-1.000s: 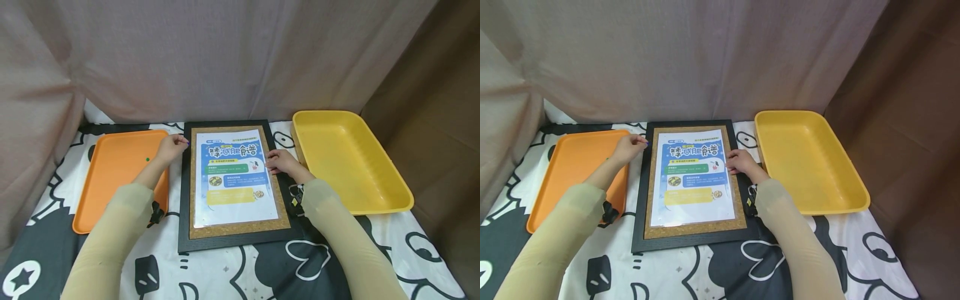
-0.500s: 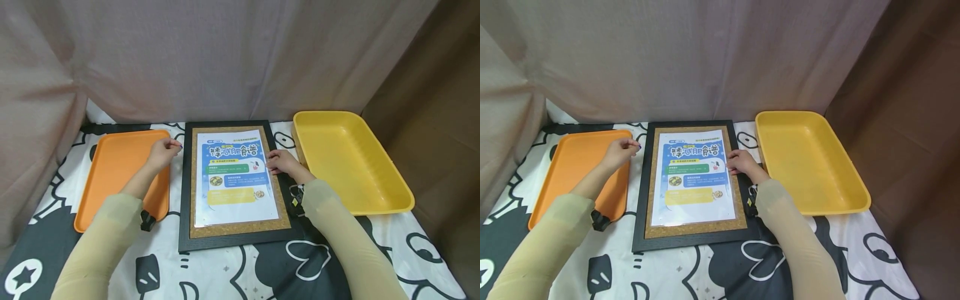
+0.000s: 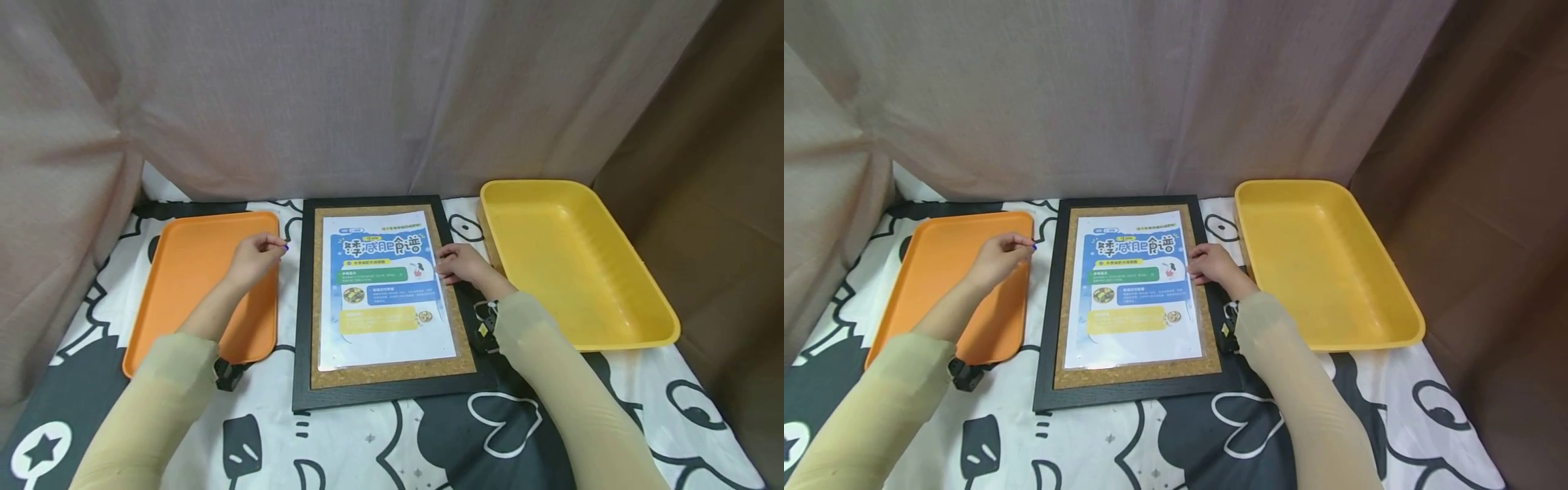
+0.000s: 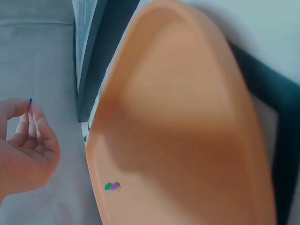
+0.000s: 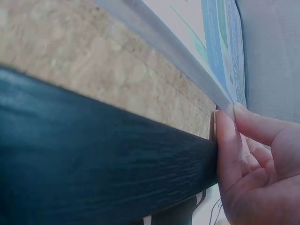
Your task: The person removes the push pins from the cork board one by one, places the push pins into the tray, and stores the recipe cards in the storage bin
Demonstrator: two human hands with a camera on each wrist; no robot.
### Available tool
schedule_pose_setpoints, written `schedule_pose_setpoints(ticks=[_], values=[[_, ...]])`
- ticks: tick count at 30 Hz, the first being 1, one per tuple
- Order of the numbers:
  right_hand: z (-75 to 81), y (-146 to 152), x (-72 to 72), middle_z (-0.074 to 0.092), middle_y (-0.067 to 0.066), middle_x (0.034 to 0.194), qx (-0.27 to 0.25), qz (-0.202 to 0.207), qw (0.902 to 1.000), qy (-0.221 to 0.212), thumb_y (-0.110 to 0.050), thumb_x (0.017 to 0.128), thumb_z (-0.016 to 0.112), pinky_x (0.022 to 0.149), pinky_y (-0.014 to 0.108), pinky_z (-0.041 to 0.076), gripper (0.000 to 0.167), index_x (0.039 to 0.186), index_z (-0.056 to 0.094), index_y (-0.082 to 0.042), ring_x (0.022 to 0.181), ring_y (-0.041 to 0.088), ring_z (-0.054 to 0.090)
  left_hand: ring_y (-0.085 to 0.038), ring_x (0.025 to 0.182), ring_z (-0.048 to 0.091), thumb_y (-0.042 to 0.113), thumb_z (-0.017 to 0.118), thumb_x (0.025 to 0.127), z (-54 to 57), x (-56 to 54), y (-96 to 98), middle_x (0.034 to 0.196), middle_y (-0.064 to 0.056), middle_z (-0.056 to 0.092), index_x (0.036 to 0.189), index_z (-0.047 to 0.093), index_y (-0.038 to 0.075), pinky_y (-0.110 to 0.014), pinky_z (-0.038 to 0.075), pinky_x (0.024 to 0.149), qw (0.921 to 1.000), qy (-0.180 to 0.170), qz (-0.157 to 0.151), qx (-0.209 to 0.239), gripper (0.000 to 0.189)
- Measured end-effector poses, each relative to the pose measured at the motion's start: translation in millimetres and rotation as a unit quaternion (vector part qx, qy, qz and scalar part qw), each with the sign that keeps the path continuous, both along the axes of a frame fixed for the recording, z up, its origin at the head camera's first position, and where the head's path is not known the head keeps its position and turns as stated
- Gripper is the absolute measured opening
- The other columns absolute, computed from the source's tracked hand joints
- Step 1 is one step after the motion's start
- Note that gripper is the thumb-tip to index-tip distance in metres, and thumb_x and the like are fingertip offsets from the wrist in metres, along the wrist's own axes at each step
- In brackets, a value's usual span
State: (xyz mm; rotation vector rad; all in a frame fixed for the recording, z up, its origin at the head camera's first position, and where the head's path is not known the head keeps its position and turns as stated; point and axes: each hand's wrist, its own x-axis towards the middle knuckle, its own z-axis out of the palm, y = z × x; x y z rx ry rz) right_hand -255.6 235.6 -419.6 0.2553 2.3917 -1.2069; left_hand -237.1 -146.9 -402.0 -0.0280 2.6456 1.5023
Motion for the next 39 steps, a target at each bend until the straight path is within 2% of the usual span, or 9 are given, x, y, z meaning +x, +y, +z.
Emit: schedule_pose_setpoints(ticks=[6,10,13,17,25,31,35,39], values=[[-0.8,0.5,0.6,0.059,0.018,0.107,-0.002,0.000,1.0000,0.002,-0.007,0.091,0.057,0.063,0.020,0.053,0.043,0.132,0.045,-0.001,0.070,0.009,0.058,-0.013,0.078,0.056,0.015,0.052,0.093,-1.5,7.0,-7.1,0.087,-0.006,0.058,0.107,0.058,-0.007,-0.013,0.044,0.066,0.9999,-0.009,0.002,0.010,0.027],[-1.4,0.5,0.4,0.058,0.017,0.105,-0.003,0.001,1.0000,0.004,-0.006,0.091,0.057,0.062,0.020,0.053,0.042,0.131,0.046,-0.001,0.069,0.009,0.058,-0.020,0.084,0.056,0.018,0.050,0.095,-1.5,11.8,-11.3,0.094,-0.013,0.057,0.110,0.056,-0.007,-0.015,0.047,0.070,0.9997,-0.022,0.005,0.012,0.030],[-1.5,0.2,-0.3,0.058,0.017,0.105,-0.005,0.002,1.0000,0.005,-0.006,0.091,0.057,0.062,0.020,0.053,0.042,0.131,0.046,0.000,0.068,0.009,0.058,-0.016,0.082,0.055,0.019,0.051,0.095,-1.6,15.2,-13.5,0.097,-0.015,0.057,0.110,0.056,-0.007,-0.018,0.048,0.072,0.9997,-0.020,0.003,0.012,0.031],[-1.4,-0.2,-0.6,0.059,0.017,0.104,-0.008,0.002,1.0000,0.006,-0.007,0.091,0.057,0.062,0.020,0.053,0.042,0.131,0.045,0.000,0.068,0.008,0.058,-0.012,0.080,0.054,0.020,0.051,0.095,-3.5,18.9,-17.0,0.093,-0.011,0.057,0.110,0.055,-0.008,-0.019,0.048,0.072,0.9998,-0.016,0.001,0.009,0.032],[-2.4,-0.7,2.4,0.059,0.019,0.110,-0.009,-0.020,0.9997,0.005,-0.009,0.092,0.057,0.063,0.019,0.053,0.044,0.133,0.045,-0.002,0.070,0.010,0.060,-0.025,0.087,0.053,0.022,0.049,0.096,-8.8,23.8,-20.2,0.101,-0.019,0.056,0.112,0.055,-0.005,-0.022,0.047,0.073,0.9997,-0.024,0.003,-0.001,0.033],[-1.8,-1.0,9.0,0.058,0.019,0.116,-0.020,-0.029,0.9994,0.008,-0.014,0.093,0.056,0.066,0.019,0.053,0.047,0.137,0.042,-0.005,0.079,0.013,0.060,-0.026,0.090,0.053,0.023,0.049,0.096,-9.4,26.1,-19.9,0.102,-0.018,0.057,0.113,0.055,-0.006,-0.023,0.047,0.074,0.9996,-0.027,0.002,0.001,0.033],[1.8,-1.6,15.9,0.056,0.018,0.115,-0.033,-0.016,0.9992,0.017,-0.013,0.092,0.056,0.066,0.020,0.051,0.054,0.142,0.035,-0.008,0.081,0.015,0.057,-0.027,0.092,0.053,0.023,0.048,0.096,-8.0,26.9,-19.8,0.104,-0.018,0.056,0.114,0.054,-0.006,-0.026,0.048,0.078,0.9995,-0.032,0.004,0.006,0.034],[3.0,-5.2,23.5,0.053,0.018,0.117,-0.052,-0.001,0.9985,0.018,-0.010,0.093,0.052,0.064,0.022,0.049,0.063,0.148,0.022,-0.011,0.079,0.014,0.055,-0.028,0.094,0.052,0.024,0.047,0.097,-6.8,27.6,-20.3,0.106,-0.019,0.055,0.115,0.054,-0.005,-0.025,0.047,0.078,0.9993,-0.038,0.007,0.000,0.034]])
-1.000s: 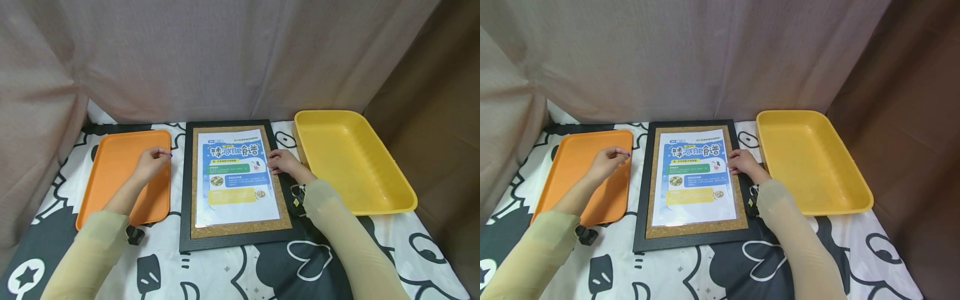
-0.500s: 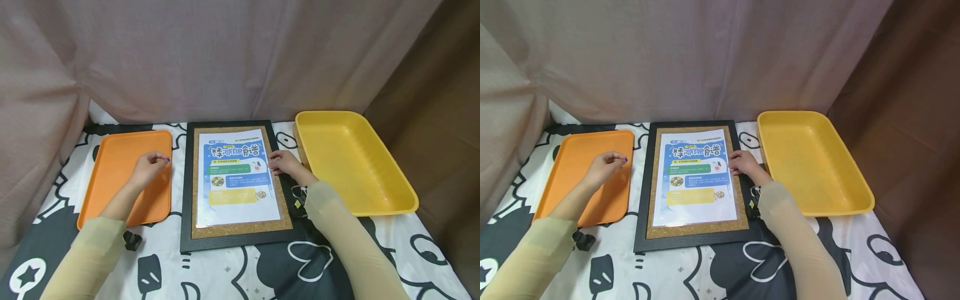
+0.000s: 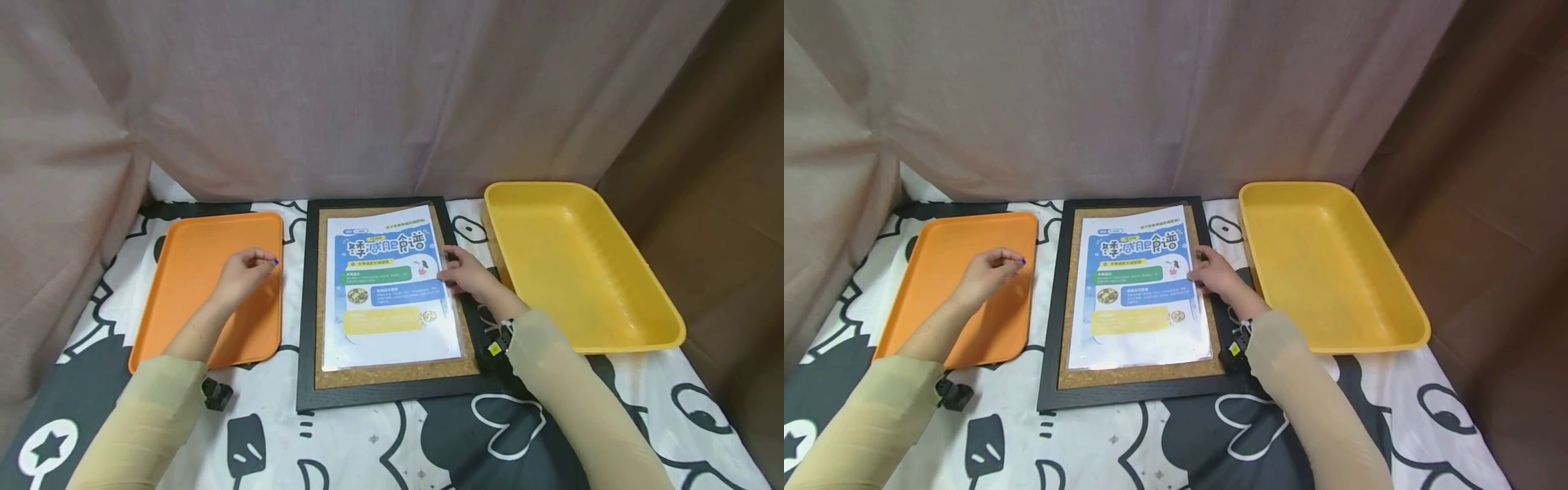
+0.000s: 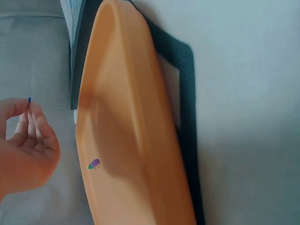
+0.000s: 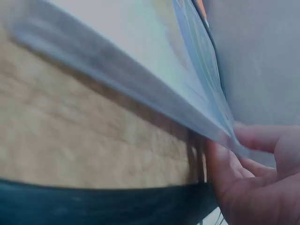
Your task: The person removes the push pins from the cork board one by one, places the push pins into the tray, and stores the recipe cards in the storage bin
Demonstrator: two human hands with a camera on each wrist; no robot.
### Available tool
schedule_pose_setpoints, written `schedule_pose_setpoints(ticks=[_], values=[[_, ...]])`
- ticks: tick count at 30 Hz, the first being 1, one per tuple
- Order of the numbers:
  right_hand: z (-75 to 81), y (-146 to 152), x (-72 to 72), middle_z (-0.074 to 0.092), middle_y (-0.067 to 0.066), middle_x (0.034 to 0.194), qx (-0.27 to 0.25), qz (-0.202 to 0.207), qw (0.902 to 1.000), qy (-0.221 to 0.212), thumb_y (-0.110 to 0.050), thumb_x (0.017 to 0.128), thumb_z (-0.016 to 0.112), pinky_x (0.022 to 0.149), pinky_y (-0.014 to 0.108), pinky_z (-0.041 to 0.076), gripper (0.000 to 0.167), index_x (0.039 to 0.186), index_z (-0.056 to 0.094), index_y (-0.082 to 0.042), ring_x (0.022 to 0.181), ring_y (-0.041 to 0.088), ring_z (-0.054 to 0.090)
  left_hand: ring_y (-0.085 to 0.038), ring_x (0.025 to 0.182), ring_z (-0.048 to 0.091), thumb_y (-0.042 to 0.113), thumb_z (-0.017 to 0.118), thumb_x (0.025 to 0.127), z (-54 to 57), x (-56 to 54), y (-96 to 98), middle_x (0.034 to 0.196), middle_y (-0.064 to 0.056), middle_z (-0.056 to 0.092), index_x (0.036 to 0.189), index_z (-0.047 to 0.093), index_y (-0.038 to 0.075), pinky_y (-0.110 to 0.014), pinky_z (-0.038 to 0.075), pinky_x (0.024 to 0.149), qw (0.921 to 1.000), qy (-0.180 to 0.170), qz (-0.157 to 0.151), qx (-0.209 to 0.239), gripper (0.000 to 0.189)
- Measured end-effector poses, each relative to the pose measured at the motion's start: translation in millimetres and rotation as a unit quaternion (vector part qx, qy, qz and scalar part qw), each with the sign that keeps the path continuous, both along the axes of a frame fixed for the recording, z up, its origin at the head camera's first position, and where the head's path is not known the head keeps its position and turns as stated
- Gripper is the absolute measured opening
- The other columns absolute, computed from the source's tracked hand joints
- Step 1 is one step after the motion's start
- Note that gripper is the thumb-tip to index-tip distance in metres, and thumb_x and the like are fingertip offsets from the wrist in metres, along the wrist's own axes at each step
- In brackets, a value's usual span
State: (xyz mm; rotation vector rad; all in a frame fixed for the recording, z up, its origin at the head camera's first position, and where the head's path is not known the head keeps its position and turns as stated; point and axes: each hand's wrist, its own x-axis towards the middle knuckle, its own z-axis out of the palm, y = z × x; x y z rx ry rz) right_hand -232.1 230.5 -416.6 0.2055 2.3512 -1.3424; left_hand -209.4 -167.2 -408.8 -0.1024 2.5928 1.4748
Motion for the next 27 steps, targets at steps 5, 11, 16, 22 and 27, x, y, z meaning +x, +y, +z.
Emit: schedule_pose_setpoints(ticks=[5,11,16,22,27], values=[[0.4,-6.7,7.5,0.057,0.021,0.117,-0.017,-0.056,0.9980,0.026,-0.010,0.095,0.048,0.060,0.021,0.047,0.054,0.146,0.028,-0.011,0.072,0.011,0.056,-0.028,0.094,0.053,0.023,0.048,0.096,1.4,0.5,0.4,0.107,-0.019,0.056,0.114,0.055,-0.005,-0.025,0.048,0.079,1.0000,0.004,0.001,-0.001,0.034],[10.2,-5.6,11.5,0.059,0.020,0.119,-0.007,-0.158,0.9838,0.085,-0.015,0.096,0.048,0.068,0.023,0.049,0.043,0.139,0.044,-0.012,0.086,0.019,0.061,-0.029,0.098,0.055,0.022,0.049,0.096,2.3,0.3,1.6,0.108,-0.018,0.056,0.114,0.054,-0.006,-0.025,0.049,0.081,1.0000,0.004,0.001,0.005,0.033],[20.2,4.0,15.3,0.058,0.021,0.121,-0.006,-0.176,0.9786,0.106,-0.013,0.095,0.049,0.069,0.022,0.050,0.044,0.139,0.045,-0.012,0.088,0.019,0.061,-0.029,0.100,0.053,0.024,0.047,0.097,2.2,0.0,1.1,0.111,-0.018,0.055,0.116,0.053,-0.004,-0.030,0.047,0.085,0.9999,-0.011,0.005,0.002,0.035],[33.0,21.5,24.1,0.056,0.021,0.122,-0.004,-0.179,0.9782,0.105,-0.014,0.096,0.047,0.063,0.016,0.049,0.045,0.140,0.043,-0.012,0.078,0.009,0.059,-0.028,0.100,0.055,0.025,0.048,0.097,1.6,-1.7,1.6,0.112,-0.018,0.055,0.116,0.054,-0.004,-0.029,0.048,0.085,1.0000,-0.004,0.003,0.004,0.035],[48.0,37.8,33.7,0.054,0.020,0.125,-0.017,-0.179,0.9777,0.109,-0.019,0.097,0.046,0.064,0.016,0.051,0.047,0.143,0.037,-0.013,0.074,0.001,0.060,-0.024,0.097,0.055,0.023,0.048,0.097,0.5,-3.1,0.7,0.111,-0.017,0.056,0.115,0.053,-0.004,-0.032,0.048,0.086,1.0000,0.005,0.006,0.003,0.033]])
